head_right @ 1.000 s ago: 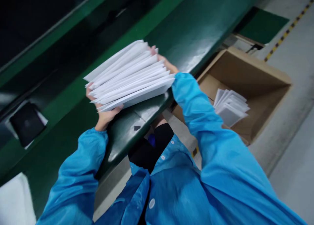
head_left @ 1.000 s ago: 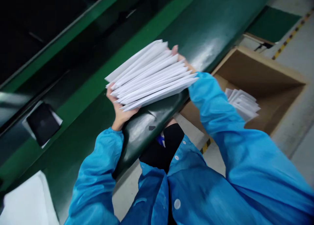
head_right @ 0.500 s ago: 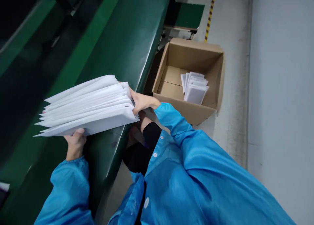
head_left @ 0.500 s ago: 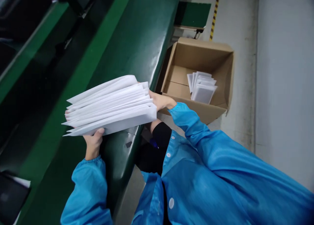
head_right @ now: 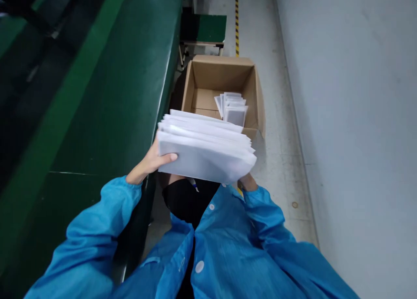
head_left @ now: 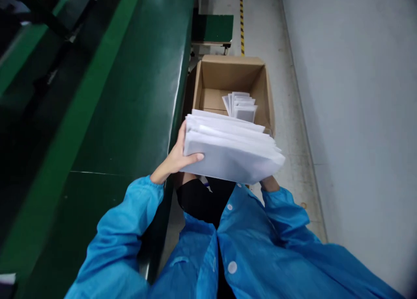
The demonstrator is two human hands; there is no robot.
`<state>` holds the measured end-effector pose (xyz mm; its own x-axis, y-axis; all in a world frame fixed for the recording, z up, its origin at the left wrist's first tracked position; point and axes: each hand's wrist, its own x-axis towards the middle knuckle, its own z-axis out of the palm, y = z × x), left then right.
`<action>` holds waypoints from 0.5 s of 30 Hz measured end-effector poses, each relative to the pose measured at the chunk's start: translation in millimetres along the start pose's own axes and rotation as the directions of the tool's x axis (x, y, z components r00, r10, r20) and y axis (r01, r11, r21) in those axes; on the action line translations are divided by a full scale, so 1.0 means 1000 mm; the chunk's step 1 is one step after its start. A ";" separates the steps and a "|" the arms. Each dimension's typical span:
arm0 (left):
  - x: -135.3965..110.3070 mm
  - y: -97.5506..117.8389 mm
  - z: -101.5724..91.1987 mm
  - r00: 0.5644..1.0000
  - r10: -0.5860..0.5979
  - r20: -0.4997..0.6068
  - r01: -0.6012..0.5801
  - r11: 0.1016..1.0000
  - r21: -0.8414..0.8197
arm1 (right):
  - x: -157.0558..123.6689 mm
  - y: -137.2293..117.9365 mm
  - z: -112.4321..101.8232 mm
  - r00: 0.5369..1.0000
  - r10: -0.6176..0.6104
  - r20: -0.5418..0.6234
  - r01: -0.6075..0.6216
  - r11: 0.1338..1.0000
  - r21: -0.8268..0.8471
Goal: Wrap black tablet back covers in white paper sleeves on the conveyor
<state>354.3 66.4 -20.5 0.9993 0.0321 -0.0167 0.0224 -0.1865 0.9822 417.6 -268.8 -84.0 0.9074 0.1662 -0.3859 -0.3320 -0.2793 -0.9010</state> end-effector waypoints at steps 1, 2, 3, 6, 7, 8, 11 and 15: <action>0.016 0.001 0.016 0.997 -0.020 0.080 0.024 0.999 -0.049 | -0.013 0.006 -0.012 0.999 0.027 -0.042 -0.025 0.999 0.027; 0.030 0.002 0.031 0.986 -0.053 0.158 0.069 0.993 -0.093 | -0.027 0.011 -0.022 0.996 0.047 -0.080 -0.042 0.998 0.056; 0.041 0.002 0.046 0.968 -0.096 0.232 0.128 0.984 -0.127 | -0.040 0.014 -0.031 0.992 0.061 -0.114 -0.051 0.995 0.085; 0.059 0.001 0.077 0.877 -0.222 0.427 0.311 0.939 -0.150 | -0.074 0.018 -0.045 0.974 0.110 -0.198 -0.083 0.987 0.140; 0.061 0.002 0.083 0.842 -0.249 0.478 0.355 0.924 -0.144 | -0.081 0.018 -0.047 0.967 0.131 -0.220 -0.100 0.984 0.146; 0.062 0.002 0.086 0.814 -0.269 0.515 0.389 0.911 -0.140 | -0.085 0.018 -0.049 0.959 0.152 -0.239 -0.119 0.982 0.147; 0.067 0.001 0.085 0.769 -0.286 0.571 0.446 0.881 -0.160 | -0.085 0.015 -0.050 0.941 0.183 -0.284 -0.158 0.981 0.109; 0.086 -0.010 0.076 0.794 -0.264 0.548 0.423 0.887 -0.187 | -0.063 0.007 -0.049 0.957 0.085 -0.278 -0.121 0.986 -0.116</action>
<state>442.5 -4.0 -46.0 0.8028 -0.4638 -0.3747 0.4376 0.0315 0.8986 370.9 -327.2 -56.0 0.9118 -0.1274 -0.3903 -0.4070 -0.4049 -0.8187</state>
